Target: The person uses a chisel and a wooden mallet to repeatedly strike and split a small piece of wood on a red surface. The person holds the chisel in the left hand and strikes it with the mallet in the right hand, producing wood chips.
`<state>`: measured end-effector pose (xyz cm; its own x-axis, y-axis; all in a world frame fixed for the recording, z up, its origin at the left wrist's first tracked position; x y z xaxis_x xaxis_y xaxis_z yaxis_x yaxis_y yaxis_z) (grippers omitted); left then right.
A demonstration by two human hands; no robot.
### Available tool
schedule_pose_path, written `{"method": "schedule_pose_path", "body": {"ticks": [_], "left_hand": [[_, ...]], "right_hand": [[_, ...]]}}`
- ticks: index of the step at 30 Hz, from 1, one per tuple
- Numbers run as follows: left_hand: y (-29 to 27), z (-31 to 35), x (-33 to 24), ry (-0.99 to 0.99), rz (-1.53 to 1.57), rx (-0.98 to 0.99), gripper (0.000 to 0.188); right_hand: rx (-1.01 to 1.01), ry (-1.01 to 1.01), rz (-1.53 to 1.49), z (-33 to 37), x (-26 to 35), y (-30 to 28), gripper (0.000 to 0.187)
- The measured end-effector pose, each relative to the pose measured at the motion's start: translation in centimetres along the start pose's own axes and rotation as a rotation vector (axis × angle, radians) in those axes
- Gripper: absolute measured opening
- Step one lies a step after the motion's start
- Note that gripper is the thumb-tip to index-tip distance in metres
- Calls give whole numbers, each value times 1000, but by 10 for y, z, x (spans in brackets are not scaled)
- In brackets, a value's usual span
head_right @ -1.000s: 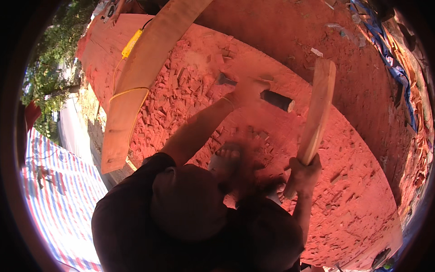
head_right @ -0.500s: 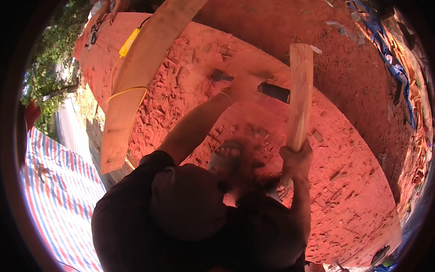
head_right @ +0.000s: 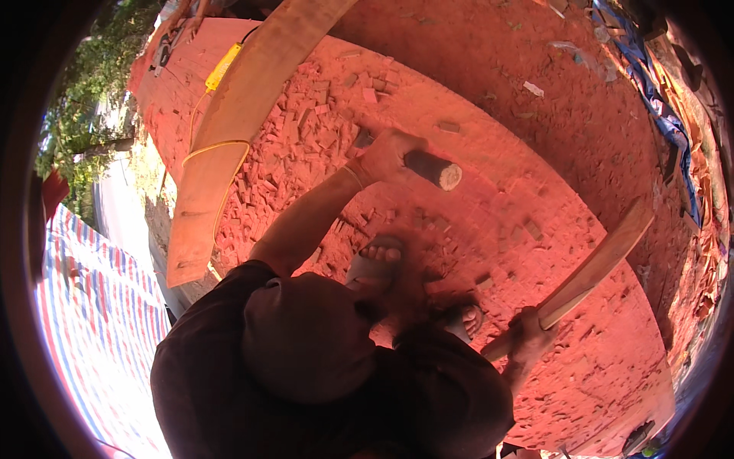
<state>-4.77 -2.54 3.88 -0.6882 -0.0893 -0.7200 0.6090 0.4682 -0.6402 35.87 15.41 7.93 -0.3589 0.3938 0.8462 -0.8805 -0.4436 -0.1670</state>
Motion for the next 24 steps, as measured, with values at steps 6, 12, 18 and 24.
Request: {"method": "schedule_pose_path", "body": {"ticks": [6,12,18,24], "left_hand": [[6,-19,11,-43,-95,23,17],[4,-34,20,-71,27,-71,17],[-6,-24,15,-105,49,-72,21],[9,-29,23,-114,-72,50,23]], "right_hand": [[-1,-438,-257,-30,97,-4,26],[173,-515,-619,-18,142,103,25],[375,-30,308,-23,-7,154,26],[130,-420,-115,-26,112,70,30]]}}
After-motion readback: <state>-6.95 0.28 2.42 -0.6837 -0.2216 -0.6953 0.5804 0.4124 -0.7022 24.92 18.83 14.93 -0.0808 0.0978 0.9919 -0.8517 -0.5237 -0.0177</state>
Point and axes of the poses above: each hand's wrist, its own z-axis away from the middle knuckle, its own y-axis out of the palm, x = y × z, the point moved 4 cm from there along -z, towards the middle knuckle, and after that the axes turned 4 degrees about x, right-handed, at the moved point
